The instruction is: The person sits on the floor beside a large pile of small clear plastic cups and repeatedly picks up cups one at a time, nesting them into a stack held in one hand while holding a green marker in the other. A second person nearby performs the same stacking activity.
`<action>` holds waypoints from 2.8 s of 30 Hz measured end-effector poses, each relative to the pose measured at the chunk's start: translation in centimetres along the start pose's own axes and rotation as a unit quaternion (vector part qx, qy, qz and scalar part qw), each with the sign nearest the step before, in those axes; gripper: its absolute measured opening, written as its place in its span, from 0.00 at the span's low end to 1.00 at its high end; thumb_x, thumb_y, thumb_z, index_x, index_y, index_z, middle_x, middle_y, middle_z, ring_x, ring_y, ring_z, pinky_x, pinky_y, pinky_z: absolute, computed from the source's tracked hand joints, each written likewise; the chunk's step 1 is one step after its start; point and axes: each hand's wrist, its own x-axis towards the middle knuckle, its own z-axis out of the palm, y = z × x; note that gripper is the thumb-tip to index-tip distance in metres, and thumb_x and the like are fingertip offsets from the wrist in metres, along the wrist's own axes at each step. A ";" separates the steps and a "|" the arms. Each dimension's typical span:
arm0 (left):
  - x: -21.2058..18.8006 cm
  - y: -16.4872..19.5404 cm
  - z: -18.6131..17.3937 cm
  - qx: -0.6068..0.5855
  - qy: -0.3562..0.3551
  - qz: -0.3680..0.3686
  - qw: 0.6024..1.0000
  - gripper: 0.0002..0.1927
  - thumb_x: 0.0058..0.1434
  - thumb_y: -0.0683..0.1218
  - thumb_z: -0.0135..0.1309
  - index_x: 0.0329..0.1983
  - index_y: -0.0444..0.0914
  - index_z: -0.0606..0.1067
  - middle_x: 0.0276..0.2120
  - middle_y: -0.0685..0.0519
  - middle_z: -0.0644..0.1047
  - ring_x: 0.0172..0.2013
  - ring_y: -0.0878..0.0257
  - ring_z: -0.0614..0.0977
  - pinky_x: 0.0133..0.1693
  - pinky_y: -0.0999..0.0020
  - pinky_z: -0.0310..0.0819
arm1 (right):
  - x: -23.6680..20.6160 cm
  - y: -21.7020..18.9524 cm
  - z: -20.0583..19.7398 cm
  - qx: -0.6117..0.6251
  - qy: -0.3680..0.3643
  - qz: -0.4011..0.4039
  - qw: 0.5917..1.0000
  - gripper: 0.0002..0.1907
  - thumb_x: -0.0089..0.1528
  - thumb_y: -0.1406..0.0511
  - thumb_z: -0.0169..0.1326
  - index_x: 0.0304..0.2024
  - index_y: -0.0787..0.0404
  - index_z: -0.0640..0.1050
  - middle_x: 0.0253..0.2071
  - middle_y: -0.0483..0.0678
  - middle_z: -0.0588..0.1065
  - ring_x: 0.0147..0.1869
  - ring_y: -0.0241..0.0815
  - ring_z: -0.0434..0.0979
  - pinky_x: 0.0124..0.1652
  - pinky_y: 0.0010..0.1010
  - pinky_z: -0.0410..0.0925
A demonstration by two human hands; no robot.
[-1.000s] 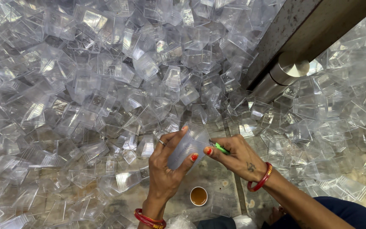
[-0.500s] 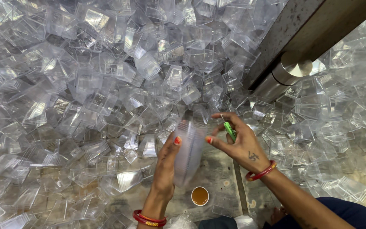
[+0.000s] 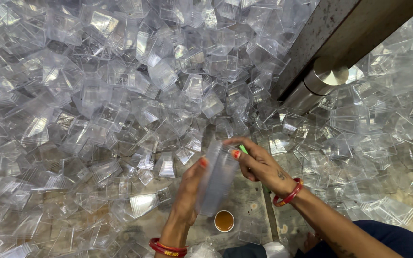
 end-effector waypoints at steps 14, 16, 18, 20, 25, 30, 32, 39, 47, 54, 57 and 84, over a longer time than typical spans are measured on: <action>-0.8 1.7 0.4 0.196 -0.067 0.109 0.972 0.31 0.61 0.48 0.57 0.69 0.43 0.71 0.61 0.49 0.78 0.58 0.61 0.80 0.59 0.65 0.72 | 0.1 -0.5 -1.2 -0.048 0.026 0.098 0.994 0.29 0.57 0.51 0.58 0.54 0.62 0.80 0.17 0.36 0.62 0.19 0.28 0.57 0.21 0.24 0.51; -0.8 1.9 0.5 0.199 -0.070 0.107 0.972 0.31 0.61 0.48 0.57 0.69 0.43 0.71 0.62 0.49 0.78 0.58 0.61 0.79 0.58 0.65 0.72 | 0.1 -0.5 -1.3 -0.037 0.024 0.108 0.993 0.28 0.57 0.52 0.59 0.54 0.61 0.79 0.18 0.35 0.63 0.19 0.27 0.57 0.21 0.24 0.51; -0.9 2.1 0.5 0.203 -0.071 0.101 0.971 0.31 0.61 0.48 0.57 0.69 0.43 0.71 0.62 0.50 0.78 0.58 0.62 0.79 0.58 0.66 0.72 | 0.1 -0.5 -1.5 -0.023 0.020 0.114 0.993 0.28 0.56 0.53 0.59 0.54 0.61 0.79 0.18 0.36 0.64 0.19 0.27 0.57 0.21 0.23 0.51; -0.9 2.3 0.5 0.209 -0.069 0.089 0.972 0.30 0.61 0.49 0.58 0.68 0.44 0.71 0.61 0.51 0.78 0.57 0.62 0.80 0.57 0.66 0.74 | 0.1 -0.5 -1.6 -0.007 0.014 0.117 0.993 0.27 0.56 0.53 0.58 0.54 0.61 0.79 0.19 0.37 0.63 0.20 0.27 0.57 0.21 0.23 0.50; -1.1 2.7 0.5 0.226 -0.066 0.079 0.969 0.30 0.60 0.48 0.59 0.67 0.47 0.72 0.57 0.52 0.80 0.52 0.64 0.81 0.54 0.68 0.75 | 0.0 -0.4 -1.7 0.004 0.014 0.127 0.992 0.27 0.55 0.54 0.60 0.52 0.61 0.79 0.25 0.38 0.71 0.22 0.26 0.60 0.22 0.21 0.53; -1.4 2.8 0.1 0.243 -0.080 0.088 0.963 0.28 0.60 0.45 0.59 0.66 0.46 0.74 0.53 0.53 0.80 0.51 0.65 0.81 0.53 0.68 0.75 | 0.0 -0.4 -1.9 0.034 0.055 0.127 0.990 0.27 0.54 0.53 0.59 0.51 0.61 0.78 0.31 0.36 0.76 0.23 0.26 0.63 0.23 0.19 0.57; -1.4 2.7 0.1 0.234 -0.077 0.068 0.967 0.28 0.60 0.45 0.59 0.66 0.46 0.74 0.52 0.53 0.80 0.50 0.64 0.81 0.53 0.68 0.76 | 0.1 -0.4 -2.0 -0.004 0.056 0.119 0.991 0.27 0.54 0.52 0.59 0.50 0.61 0.79 0.30 0.37 0.75 0.24 0.25 0.64 0.24 0.18 0.58; -1.3 2.9 -0.2 0.242 -0.083 0.078 0.964 0.28 0.59 0.45 0.59 0.65 0.46 0.75 0.55 0.53 0.80 0.53 0.62 0.82 0.55 0.65 0.77 | 0.1 -0.7 -2.5 -0.110 0.027 0.111 0.987 0.30 0.52 0.53 0.64 0.55 0.56 0.82 0.32 0.44 0.78 0.32 0.31 0.72 0.34 0.25 0.65; -1.2 2.7 -0.4 0.219 -0.110 0.077 0.966 0.27 0.60 0.45 0.59 0.65 0.44 0.75 0.58 0.51 0.78 0.58 0.60 0.80 0.58 0.63 0.74 | 0.2 -1.2 -3.3 -0.077 -0.045 0.070 0.994 0.33 0.50 0.55 0.66 0.56 0.60 0.78 0.40 0.48 0.84 0.45 0.38 0.85 0.49 0.32 0.77; -1.1 2.6 -0.4 0.212 -0.099 0.067 0.970 0.27 0.60 0.44 0.59 0.65 0.45 0.75 0.60 0.51 0.78 0.58 0.60 0.80 0.59 0.63 0.75 | 0.1 -1.7 -3.7 -0.136 0.038 0.048 0.989 0.33 0.47 0.56 0.64 0.54 0.60 0.79 0.36 0.50 0.83 0.38 0.38 0.85 0.42 0.29 0.78; -0.9 2.5 -0.8 0.212 -0.077 0.066 0.972 0.27 0.60 0.45 0.58 0.64 0.46 0.74 0.63 0.53 0.76 0.58 0.60 0.80 0.58 0.63 0.76 | 0.1 -1.8 -3.7 -0.183 0.099 0.052 0.977 0.34 0.46 0.53 0.64 0.54 0.57 0.80 0.36 0.48 0.84 0.33 0.39 0.80 0.37 0.30 0.73; -1.0 1.9 0.7 0.237 -0.069 0.077 0.966 0.41 0.55 0.42 0.61 0.72 0.48 0.61 0.60 0.47 0.74 0.61 0.57 0.76 0.58 0.62 0.74 | 0.1 -1.1 -4.0 -0.154 -0.013 0.009 0.988 0.25 0.59 0.53 0.60 0.54 0.60 0.82 0.46 0.51 0.81 0.40 0.38 0.80 0.38 0.29 0.73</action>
